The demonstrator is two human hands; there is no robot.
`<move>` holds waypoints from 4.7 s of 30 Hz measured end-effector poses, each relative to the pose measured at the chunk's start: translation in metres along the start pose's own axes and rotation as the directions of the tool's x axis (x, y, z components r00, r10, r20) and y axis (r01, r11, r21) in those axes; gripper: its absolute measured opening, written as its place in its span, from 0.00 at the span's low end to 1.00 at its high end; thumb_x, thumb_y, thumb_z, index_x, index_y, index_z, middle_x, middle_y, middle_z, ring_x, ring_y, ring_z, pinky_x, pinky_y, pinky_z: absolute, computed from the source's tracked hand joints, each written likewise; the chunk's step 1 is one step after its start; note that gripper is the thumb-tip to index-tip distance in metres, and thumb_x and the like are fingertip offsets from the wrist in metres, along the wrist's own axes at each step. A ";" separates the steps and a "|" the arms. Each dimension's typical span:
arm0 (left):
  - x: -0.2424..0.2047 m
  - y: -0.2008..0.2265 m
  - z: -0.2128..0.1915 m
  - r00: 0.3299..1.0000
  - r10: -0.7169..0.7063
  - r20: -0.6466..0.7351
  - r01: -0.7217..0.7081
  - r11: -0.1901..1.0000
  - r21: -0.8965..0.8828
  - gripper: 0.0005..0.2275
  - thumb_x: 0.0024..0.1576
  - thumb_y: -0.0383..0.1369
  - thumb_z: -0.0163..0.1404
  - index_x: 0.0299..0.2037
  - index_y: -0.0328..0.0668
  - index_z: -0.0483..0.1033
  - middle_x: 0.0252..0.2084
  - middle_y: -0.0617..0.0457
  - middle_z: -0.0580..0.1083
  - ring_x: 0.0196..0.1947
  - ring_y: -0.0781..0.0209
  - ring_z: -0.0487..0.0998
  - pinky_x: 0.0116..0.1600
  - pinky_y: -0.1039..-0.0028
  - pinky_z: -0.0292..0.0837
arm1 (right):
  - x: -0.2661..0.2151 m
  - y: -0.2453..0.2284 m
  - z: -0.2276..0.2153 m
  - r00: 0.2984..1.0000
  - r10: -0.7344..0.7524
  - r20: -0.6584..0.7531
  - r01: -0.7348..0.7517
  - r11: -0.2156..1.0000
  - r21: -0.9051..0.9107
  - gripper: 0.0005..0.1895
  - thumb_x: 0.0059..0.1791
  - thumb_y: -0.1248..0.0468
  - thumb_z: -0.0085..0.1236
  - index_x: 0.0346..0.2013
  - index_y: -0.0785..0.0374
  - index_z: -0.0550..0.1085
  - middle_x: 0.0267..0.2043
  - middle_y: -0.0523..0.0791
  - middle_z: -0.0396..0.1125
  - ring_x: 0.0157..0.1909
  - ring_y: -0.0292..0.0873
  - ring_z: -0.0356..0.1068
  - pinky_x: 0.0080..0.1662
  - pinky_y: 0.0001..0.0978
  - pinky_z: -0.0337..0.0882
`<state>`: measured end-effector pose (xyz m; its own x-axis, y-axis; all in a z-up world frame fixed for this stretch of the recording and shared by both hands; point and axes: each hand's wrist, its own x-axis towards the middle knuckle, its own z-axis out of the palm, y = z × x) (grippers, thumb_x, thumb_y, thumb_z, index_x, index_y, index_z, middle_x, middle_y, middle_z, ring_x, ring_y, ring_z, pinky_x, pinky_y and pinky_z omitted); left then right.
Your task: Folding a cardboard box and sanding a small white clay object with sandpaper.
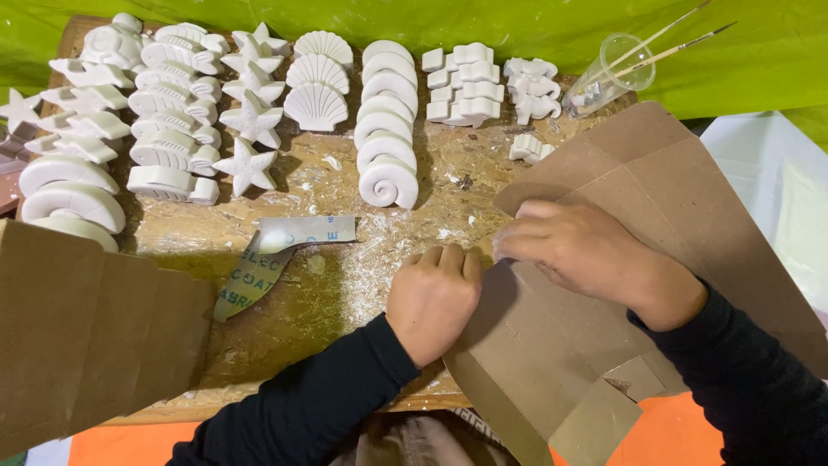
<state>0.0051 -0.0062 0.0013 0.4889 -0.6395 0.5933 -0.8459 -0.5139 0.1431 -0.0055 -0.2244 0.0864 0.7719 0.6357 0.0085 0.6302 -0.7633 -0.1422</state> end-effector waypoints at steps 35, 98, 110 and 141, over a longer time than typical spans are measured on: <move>0.003 -0.005 -0.009 0.992 -0.076 0.099 0.091 0.982 -0.165 0.02 0.49 0.23 0.51 0.30 0.34 0.72 0.21 0.48 0.70 0.20 0.50 0.78 0.24 0.71 0.74 | 0.003 -0.024 0.046 0.975 0.039 -0.217 -0.064 0.992 -0.111 0.08 0.48 0.72 0.48 0.38 0.57 0.70 0.30 0.42 0.67 0.38 0.45 0.72 0.34 0.37 0.74; 0.002 -0.014 -0.015 0.966 -0.180 0.185 0.182 0.983 0.009 0.06 0.46 0.22 0.53 0.33 0.38 0.74 0.25 0.51 0.73 0.19 0.52 0.80 0.22 0.69 0.76 | 0.036 -0.041 0.019 0.973 0.226 -0.051 -0.231 0.933 -0.277 0.09 0.48 0.73 0.52 0.35 0.57 0.79 0.25 0.40 0.67 0.21 0.39 0.71 0.23 0.32 0.72; 0.004 -0.015 -0.012 0.973 -0.175 0.148 0.182 0.983 -0.034 0.08 0.52 0.18 0.47 0.39 0.33 0.63 0.19 0.49 0.72 0.14 0.51 0.78 0.20 0.68 0.75 | 0.021 -0.030 0.057 0.979 0.168 -0.118 -0.195 0.942 -0.274 0.09 0.51 0.70 0.47 0.31 0.56 0.74 0.23 0.37 0.61 0.19 0.36 0.64 0.20 0.25 0.65; 0.032 -0.028 0.019 0.970 -0.069 0.232 0.079 0.996 -0.033 0.16 0.43 0.20 0.55 0.42 0.38 0.72 0.30 0.47 0.73 0.28 0.45 0.77 0.22 0.59 0.71 | -0.314 -0.109 0.160 0.176 0.362 -0.915 -0.838 0.544 0.054 0.09 0.53 0.81 0.62 0.28 0.75 0.76 0.35 0.55 0.72 0.37 0.51 0.70 0.42 0.42 0.67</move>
<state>0.0490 -0.0231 0.0011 0.5825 -0.7175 0.3820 -0.8111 -0.5435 0.2160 -0.3296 -0.3224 -0.0590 0.4413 -0.2698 0.8558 -0.3084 -0.9412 -0.1377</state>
